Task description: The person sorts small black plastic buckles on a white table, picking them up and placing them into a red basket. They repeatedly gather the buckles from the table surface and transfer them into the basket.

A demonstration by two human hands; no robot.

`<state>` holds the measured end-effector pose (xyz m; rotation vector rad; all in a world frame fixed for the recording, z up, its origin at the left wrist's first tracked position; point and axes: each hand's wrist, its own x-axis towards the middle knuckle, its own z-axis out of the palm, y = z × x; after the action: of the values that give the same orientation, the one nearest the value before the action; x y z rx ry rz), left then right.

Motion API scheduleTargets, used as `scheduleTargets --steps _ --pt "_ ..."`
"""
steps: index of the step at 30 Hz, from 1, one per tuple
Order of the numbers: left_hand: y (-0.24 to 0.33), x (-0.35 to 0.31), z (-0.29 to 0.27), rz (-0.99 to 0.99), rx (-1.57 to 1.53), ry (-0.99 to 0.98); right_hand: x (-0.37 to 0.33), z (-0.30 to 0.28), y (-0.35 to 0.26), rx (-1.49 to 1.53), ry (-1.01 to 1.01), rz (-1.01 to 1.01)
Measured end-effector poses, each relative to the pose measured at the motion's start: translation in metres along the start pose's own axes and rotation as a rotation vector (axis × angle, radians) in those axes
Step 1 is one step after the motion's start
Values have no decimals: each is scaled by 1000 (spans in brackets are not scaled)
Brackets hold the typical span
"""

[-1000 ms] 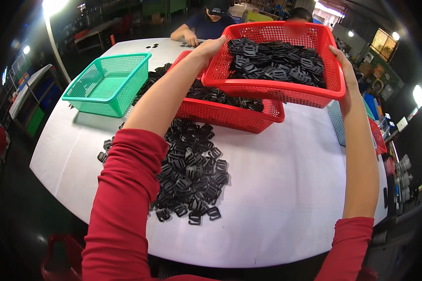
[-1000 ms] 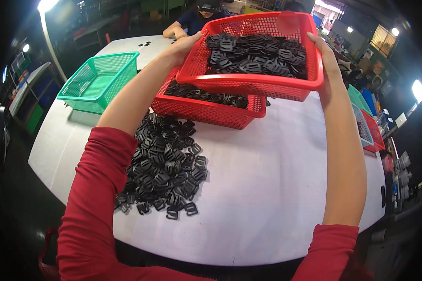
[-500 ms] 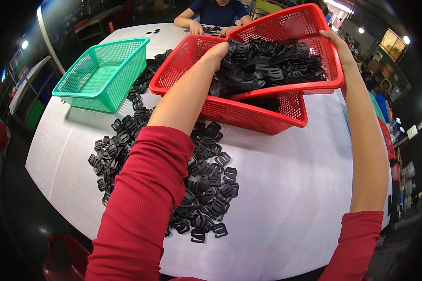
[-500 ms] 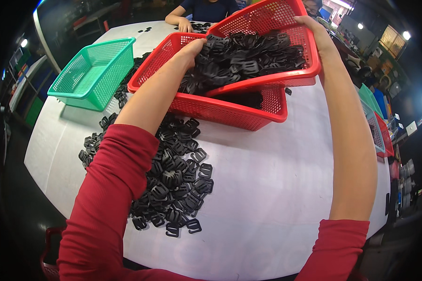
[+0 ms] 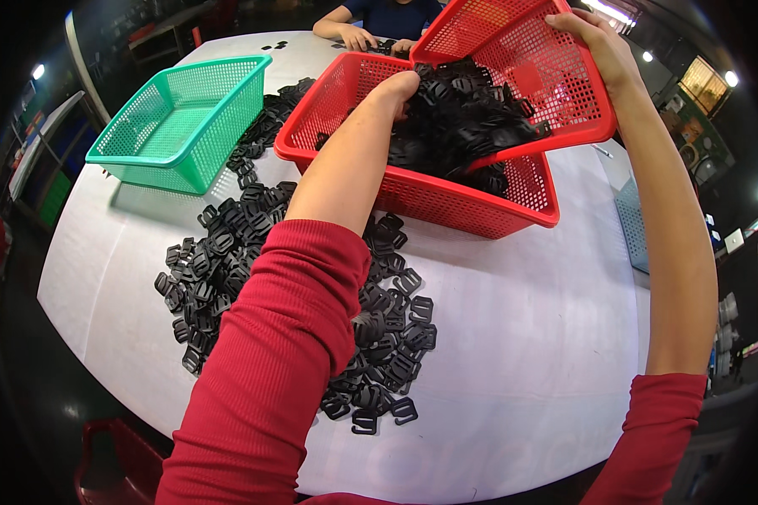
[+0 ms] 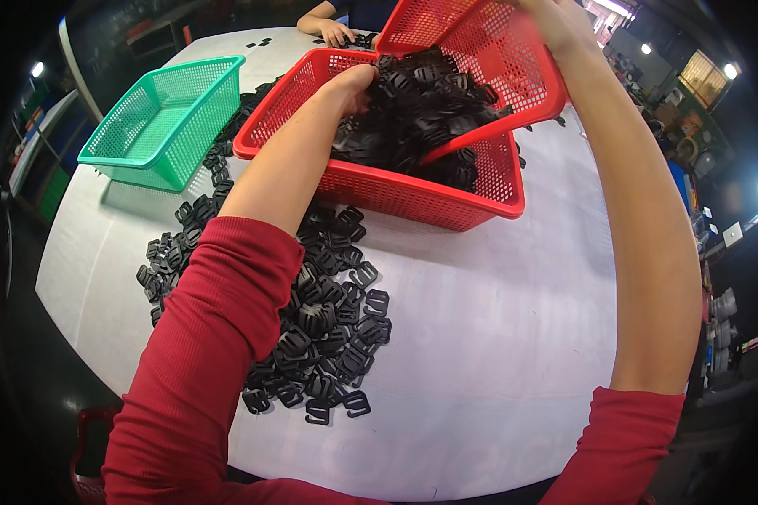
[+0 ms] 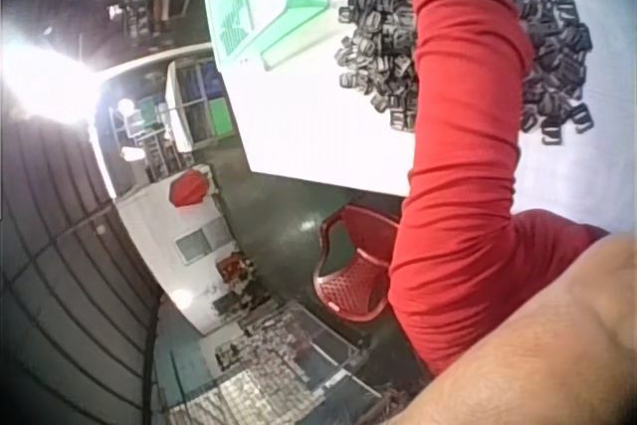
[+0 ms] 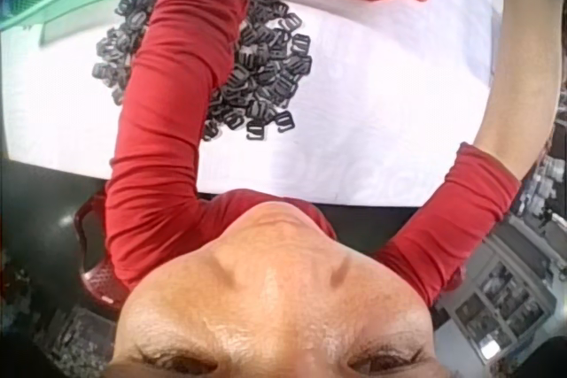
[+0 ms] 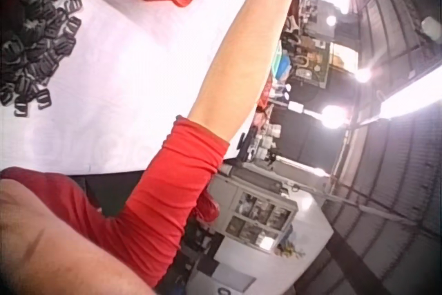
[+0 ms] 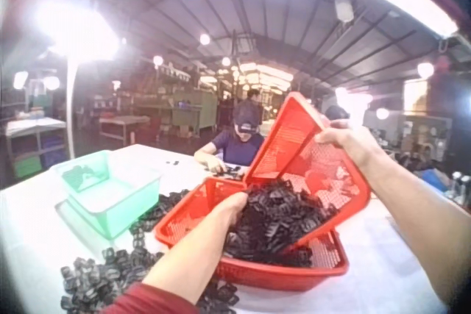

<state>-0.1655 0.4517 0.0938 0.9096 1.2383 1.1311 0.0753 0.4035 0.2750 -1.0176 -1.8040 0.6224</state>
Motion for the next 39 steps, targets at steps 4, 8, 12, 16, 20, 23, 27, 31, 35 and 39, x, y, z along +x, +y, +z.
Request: scheduleTargets --steps 4,8,12,16,20,23,27,31,35,39 --pt "-1 -18 6 91 44 145 -24 21 -31 -128 93 -14" --pt "-9 8 -14 231 448 320 -52 31 -65 -255 8 -235" --pt "1 0 -12 159 509 412 -70 37 -81 -579 34 -458" --pt "11 23 -47 202 758 444 -96 41 -95 -875 -67 -747" --pt "28 -28 -27 343 737 467 -125 15 -99 -994 -29 -1047" --pt "53 -99 -41 528 710 445 -152 -21 -118 -804 53 -1061" --pt "56 -239 -61 688 576 207 -234 -89 -134 68 18 -450" --pt "11 -424 -24 775 243 -151 -388 -144 -152 471 389 -35" --pt "-93 -577 -39 377 -104 -167 -570 -130 -90 737 150 305" --pt "-205 -694 -41 136 85 25 -679 -46 -90 524 69 665"
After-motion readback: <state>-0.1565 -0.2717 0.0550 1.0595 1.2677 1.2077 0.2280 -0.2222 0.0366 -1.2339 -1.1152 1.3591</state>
